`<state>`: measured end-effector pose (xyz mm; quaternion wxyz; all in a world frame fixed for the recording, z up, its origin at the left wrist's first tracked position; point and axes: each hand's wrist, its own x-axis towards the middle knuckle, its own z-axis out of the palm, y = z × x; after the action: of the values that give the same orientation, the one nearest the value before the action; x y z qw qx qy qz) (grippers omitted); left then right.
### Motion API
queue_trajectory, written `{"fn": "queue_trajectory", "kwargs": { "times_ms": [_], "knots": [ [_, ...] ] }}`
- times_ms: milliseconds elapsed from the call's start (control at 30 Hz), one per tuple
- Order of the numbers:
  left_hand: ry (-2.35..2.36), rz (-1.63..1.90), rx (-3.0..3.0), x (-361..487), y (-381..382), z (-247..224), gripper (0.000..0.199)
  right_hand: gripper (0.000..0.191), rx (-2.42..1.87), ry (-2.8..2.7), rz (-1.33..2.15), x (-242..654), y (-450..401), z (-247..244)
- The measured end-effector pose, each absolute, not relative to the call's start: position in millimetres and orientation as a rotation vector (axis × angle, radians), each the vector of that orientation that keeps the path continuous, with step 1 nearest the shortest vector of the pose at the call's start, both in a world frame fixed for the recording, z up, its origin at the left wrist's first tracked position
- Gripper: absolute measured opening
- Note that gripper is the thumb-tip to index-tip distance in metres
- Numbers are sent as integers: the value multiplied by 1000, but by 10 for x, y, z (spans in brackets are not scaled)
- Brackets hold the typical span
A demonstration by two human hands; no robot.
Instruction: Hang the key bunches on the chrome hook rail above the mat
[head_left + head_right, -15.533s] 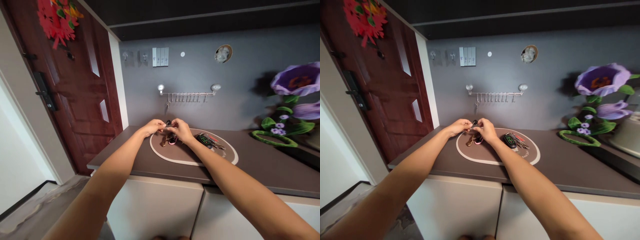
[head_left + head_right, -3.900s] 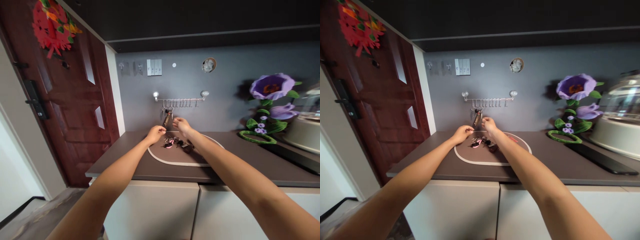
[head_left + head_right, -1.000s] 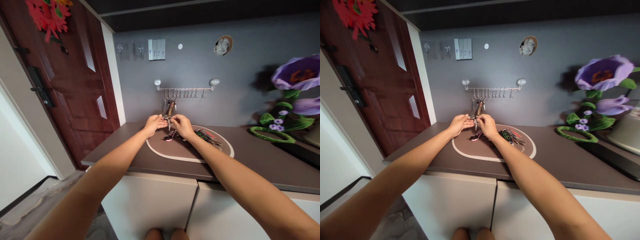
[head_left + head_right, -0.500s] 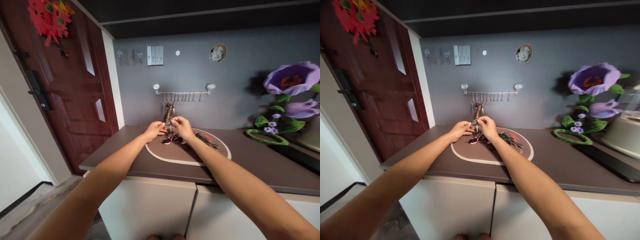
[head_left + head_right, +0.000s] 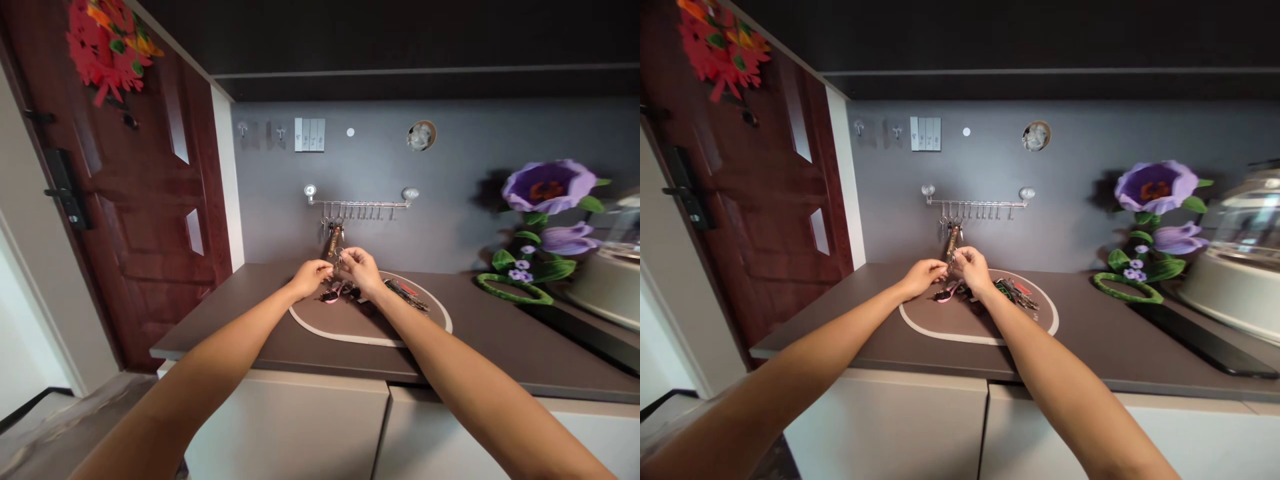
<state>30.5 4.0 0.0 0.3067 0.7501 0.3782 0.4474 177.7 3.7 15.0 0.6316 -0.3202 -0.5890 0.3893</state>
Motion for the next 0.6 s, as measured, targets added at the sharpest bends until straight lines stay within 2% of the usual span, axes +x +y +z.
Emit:
{"fn": "queue_trajectory", "kwargs": {
  "times_ms": [333, 600],
  "knots": [
    [1186, 1202, 2542, 291, -52, 55, 26, 30, -759, -1215, 996, 1815, -27, 259],
    [1208, 1195, 2495, 296, -10, 33, 24, 5, -746, -1166, 1036, 1806, 159, 551]
  ]
}}
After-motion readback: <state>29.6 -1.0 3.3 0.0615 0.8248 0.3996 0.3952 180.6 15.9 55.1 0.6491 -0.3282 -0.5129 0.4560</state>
